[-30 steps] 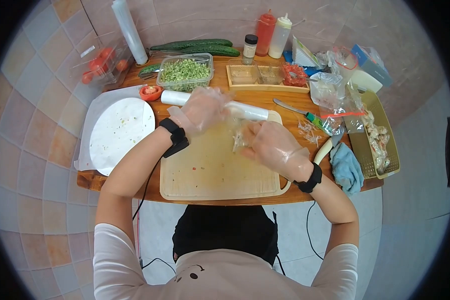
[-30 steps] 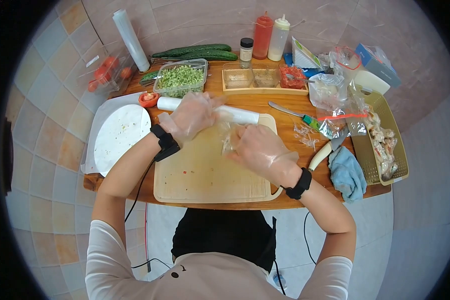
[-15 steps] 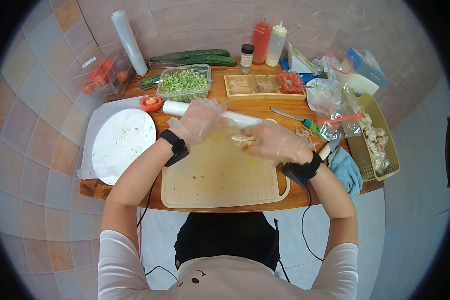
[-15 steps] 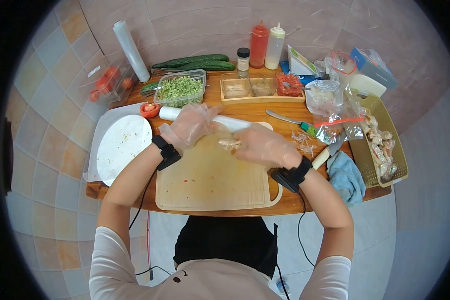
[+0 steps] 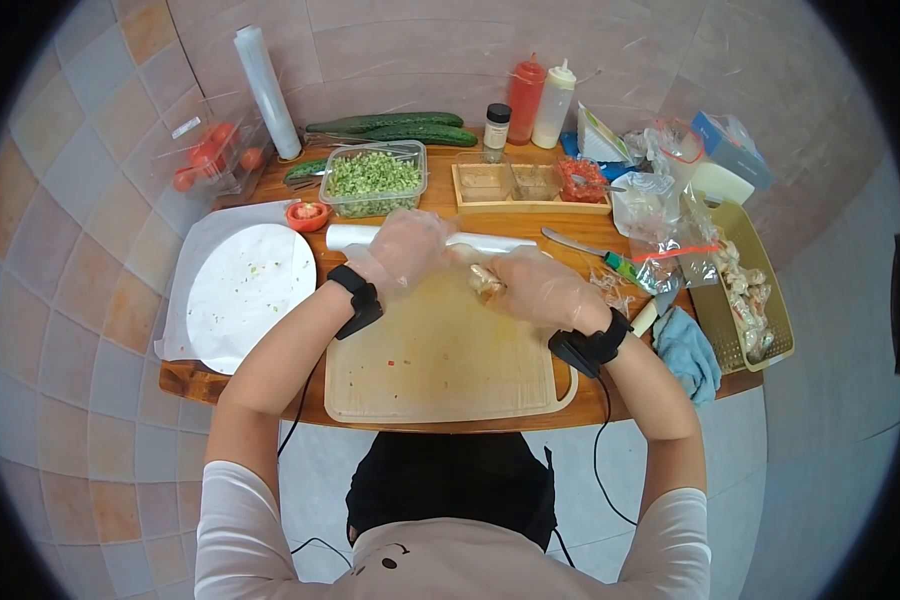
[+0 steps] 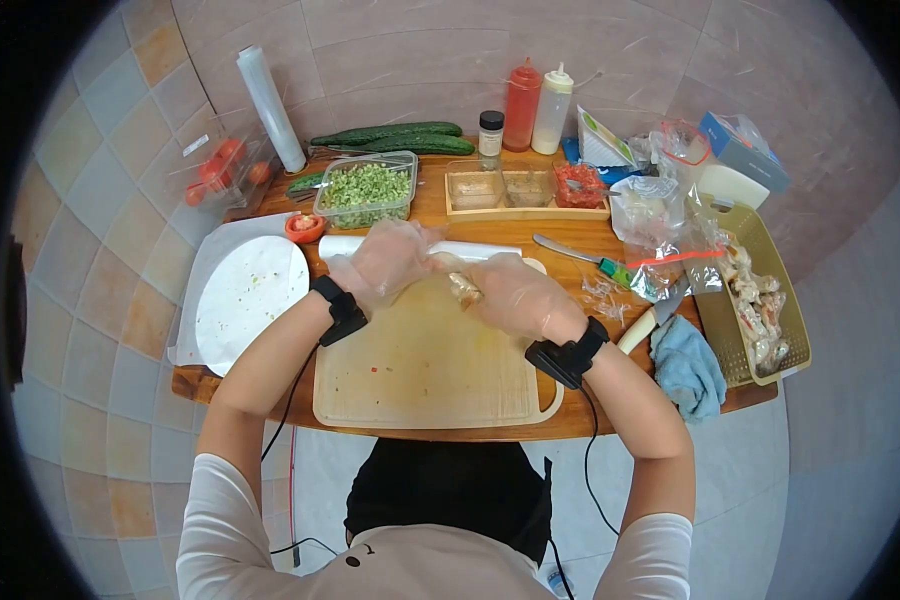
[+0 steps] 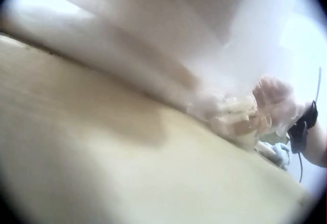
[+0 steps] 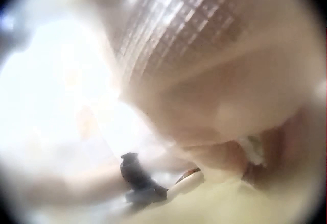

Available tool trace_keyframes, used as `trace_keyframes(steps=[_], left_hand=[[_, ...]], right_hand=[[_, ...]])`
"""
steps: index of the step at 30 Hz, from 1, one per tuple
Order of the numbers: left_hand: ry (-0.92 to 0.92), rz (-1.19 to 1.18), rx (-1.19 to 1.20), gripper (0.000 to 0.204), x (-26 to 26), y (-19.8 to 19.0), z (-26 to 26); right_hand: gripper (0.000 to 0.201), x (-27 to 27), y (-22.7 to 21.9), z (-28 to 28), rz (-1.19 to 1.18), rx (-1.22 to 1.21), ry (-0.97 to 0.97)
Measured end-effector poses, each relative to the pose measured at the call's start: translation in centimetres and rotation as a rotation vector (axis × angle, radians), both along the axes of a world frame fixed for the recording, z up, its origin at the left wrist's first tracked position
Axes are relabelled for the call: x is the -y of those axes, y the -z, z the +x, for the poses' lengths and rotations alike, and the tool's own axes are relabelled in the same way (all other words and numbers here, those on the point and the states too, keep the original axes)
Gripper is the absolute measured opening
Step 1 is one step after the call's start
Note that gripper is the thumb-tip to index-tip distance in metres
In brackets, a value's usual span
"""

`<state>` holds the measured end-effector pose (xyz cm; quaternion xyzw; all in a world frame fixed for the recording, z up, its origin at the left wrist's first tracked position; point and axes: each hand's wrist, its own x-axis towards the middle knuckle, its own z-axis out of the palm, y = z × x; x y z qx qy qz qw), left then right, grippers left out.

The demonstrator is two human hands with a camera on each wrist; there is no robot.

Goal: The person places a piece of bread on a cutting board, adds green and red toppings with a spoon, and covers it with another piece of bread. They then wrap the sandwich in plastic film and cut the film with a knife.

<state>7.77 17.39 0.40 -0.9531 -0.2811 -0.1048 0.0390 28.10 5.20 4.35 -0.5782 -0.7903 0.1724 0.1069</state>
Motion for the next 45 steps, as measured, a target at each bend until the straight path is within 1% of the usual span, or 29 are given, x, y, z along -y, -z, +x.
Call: trace_keyframes(steps=[3, 4, 6, 7, 9, 10, 12, 13, 15, 17, 18, 19, 21, 22, 25, 27, 28, 30, 31, 32, 33, 34, 35, 37, 39, 41, 42, 44, 45], left_hand=[[-0.013, -0.002, 0.038, 0.045, -0.4, 0.6, -0.2], [-0.012, 0.003, 0.061, 0.045, -0.5, 0.7, -0.2], [-0.006, 0.06, 0.141, 0.034, -0.5, 1.0, 0.1], [-0.003, 0.089, 0.18, 0.031, -0.3, 0.7, 0.3], [-0.036, 0.029, 0.105, 0.029, -0.1, 0.1, 0.8], [-0.056, -0.001, 0.068, 0.029, 0.0, -0.2, 0.9], [-0.031, -0.004, 0.085, 0.028, -0.1, -0.1, 0.7], [-0.016, -0.005, 0.094, 0.028, -0.3, 0.0, 0.8], [0.048, 0.089, 0.163, 0.026, -1.6, 1.7, 0.8], [0.054, 0.103, 0.2, 0.025, -1.3, 1.3, 1.1], [0.03, 0.07, 0.202, 0.025, -1.2, 1.2, 1.2], [0.006, 0.035, 0.201, 0.025, -0.9, 0.9, 1.4], [0.053, 0.054, 0.202, 0.024, -1.6, 1.8, 1.3], [0.075, 0.067, 0.202, 0.024, -1.6, 1.6, 1.3], [0.019, -0.054, 0.42, 0.023, -0.5, 0.9, 1.7], [0.031, -0.13, 0.446, 0.023, 0.9, 0.0, 1.8], [0.036, -0.17, 0.455, 0.023, 1.8, -0.3, 1.7], [0.122, -0.207, 0.429, 0.025, 4.1, 0.0, 1.9], [0.166, -0.229, 0.418, 0.027, 5.3, 0.0, 2.1], [0.15, -0.466, 0.362, 0.038, 7.1, -2.0, 2.3], [0.154, -0.401, 0.311, 0.039, 7.0, -1.1, 2.6], [0.158, -0.337, 0.262, 0.04, 6.7, 0.2, 3.0], [0.164, -0.272, 0.216, 0.041, 6.6, 0.6, 3.4], [0.161, -0.256, 0.15, 0.041, 6.5, 0.6, 3.6], [0.154, -0.24, 0.093, 0.04, 6.4, 0.2, 3.8], [0.149, -0.223, 0.044, 0.038, 6.2, 0.2, 4.1], [0.193, -0.232, 0.076, 0.038, 6.0, 0.2, 4.0], [0.284, -0.244, 0.139, 0.038, 5.4, 0.2, 3.9], [0.297, -0.248, 0.158, 0.037, 5.3, 0.2, 4.0]], right_hand=[[0.032, 0.0, -0.4, 0.6, 0.02, -0.023, -0.03], [0.032, -0.2, -1.1, 0.6, -0.102, 0.002, -0.024], [0.032, -0.3, -2.7, 0.4, -0.345, 0.052, -0.013], [0.032, -0.4, -2.6, 0.2, -0.349, 0.083, 0.001], [0.032, -0.6, -2.2, -0.1, -0.358, 0.146, 0.025], [0.032, -0.7, -1.8, -0.1, -0.318, 0.144, 0.017], [0.032, -0.8, -0.9, 0.0, -0.239, 0.139, 0.002], [0.031, -0.6, -0.7, 0.0, -0.198, 0.113, 0.035], [0.031, 0.2, -0.3, -0.1, -0.114, 0.063, 0.105], [0.028, 0.8, -0.2, -0.3, -0.006, 0.024, 0.167], [0.027, 1.0, -0.1, -0.3, 0.046, 0.003, 0.199], [0.027, 1.0, 0.1, -0.1, 0.047, -0.007, 0.187], [0.027, 0.5, 0.7, 0.6, 0.048, -0.031, 0.161], [0.028, 0.1, 1.1, 1.0, 0.033, 0.006, 0.156], [0.033, -0.3, 1.6, 1.4, 0.007, 0.102, 0.156], [0.036, 0.0, 1.3, 1.1, 0.014, 0.141, 0.18], [0.037, -0.1, 1.6, 1.3, 0.004, 0.115, 0.172], [0.039, -0.7, 2.4, 1.9, -0.021, 0.061, 0.158], [0.037, -0.9, 2.5, 2.2, -0.047, 0.018, 0.133], [0.035, -1.1, 2.4, 2.6, -0.075, -0.024, 0.108], [0.033, -0.8, 2.4, 3.0, -0.105, -0.062, 0.082], [0.033, 0.0, 2.1, 3.5, -0.044, -0.069, 0.099], [0.032, 1.0, 1.3, 4.3, 0.018, -0.074, 0.117], [0.032, 3.1, -0.7, 6.3, 0.144, -0.077, 0.151], [0.033, 6.1, -2.6, 8.4, 0.379, 0.112, 0.186], [0.037, 8.9, -2.1, 11.4, 0.385, 0.322, 0.278], [0.04, 10.2, -1.8, 12.3, 0.383, 0.43, 0.323], [0.045, 11.8, -1.2, 12.0, 0.209, 0.353, 0.653], [0.048, 12.4, -0.8, 11.8, 0.127, 0.305, 0.819]])
